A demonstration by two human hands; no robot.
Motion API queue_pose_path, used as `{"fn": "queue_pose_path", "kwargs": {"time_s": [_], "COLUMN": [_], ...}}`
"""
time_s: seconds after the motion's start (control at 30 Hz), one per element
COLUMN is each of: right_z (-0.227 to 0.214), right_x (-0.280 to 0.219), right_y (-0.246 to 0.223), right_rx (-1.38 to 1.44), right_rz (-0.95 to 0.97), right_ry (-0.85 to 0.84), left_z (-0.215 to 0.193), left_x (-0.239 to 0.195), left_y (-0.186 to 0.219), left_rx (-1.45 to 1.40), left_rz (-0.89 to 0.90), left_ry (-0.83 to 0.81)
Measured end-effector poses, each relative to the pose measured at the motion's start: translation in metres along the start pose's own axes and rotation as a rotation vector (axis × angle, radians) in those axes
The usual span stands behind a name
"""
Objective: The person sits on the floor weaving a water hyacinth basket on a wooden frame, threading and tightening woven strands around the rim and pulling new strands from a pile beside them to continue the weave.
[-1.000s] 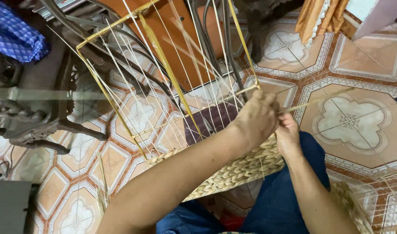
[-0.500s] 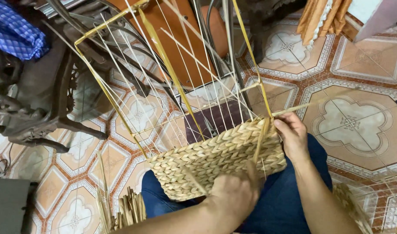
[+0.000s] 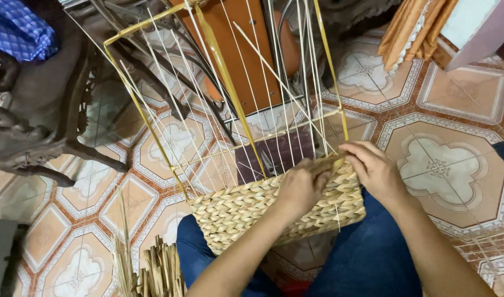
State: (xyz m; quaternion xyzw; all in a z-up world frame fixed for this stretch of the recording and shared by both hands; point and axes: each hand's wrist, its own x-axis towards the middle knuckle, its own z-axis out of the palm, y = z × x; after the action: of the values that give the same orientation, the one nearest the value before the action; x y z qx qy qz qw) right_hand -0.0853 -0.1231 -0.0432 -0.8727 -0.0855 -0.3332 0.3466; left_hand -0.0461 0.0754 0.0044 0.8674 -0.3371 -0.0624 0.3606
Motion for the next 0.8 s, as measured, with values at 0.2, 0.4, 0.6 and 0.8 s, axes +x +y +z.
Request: {"fn": "queue_pose_path", "kwargs": {"time_s": [0.2, 0.4, 0.6, 0.8], "right_z": [0.008, 0.020, 0.030, 0.026], "right_x": [0.002, -0.004, -0.006, 0.002], "right_y": [0.020, 0.049, 0.034, 0.012], "right_rx": [-0.034, 0.338, 0.140, 0.008], "right_rz": [0.197, 0.458, 0.410, 0.277], "right_ry": [-0.154, -0.080, -0.002, -0.198], "left_z": [0.032, 0.044, 0.034, 0.012], "left_x": [0.049, 0.048, 0.020, 0.012], "left_y": [0.007, -0.003, -0.004, -0.021], "left_rx": [-0.036, -0.180, -0.232, 0.237], "left_rz": [-0.329, -0.201, 0.351, -0.169], "left_ry": [-0.117, 0.121, 0.301, 0.056]}}
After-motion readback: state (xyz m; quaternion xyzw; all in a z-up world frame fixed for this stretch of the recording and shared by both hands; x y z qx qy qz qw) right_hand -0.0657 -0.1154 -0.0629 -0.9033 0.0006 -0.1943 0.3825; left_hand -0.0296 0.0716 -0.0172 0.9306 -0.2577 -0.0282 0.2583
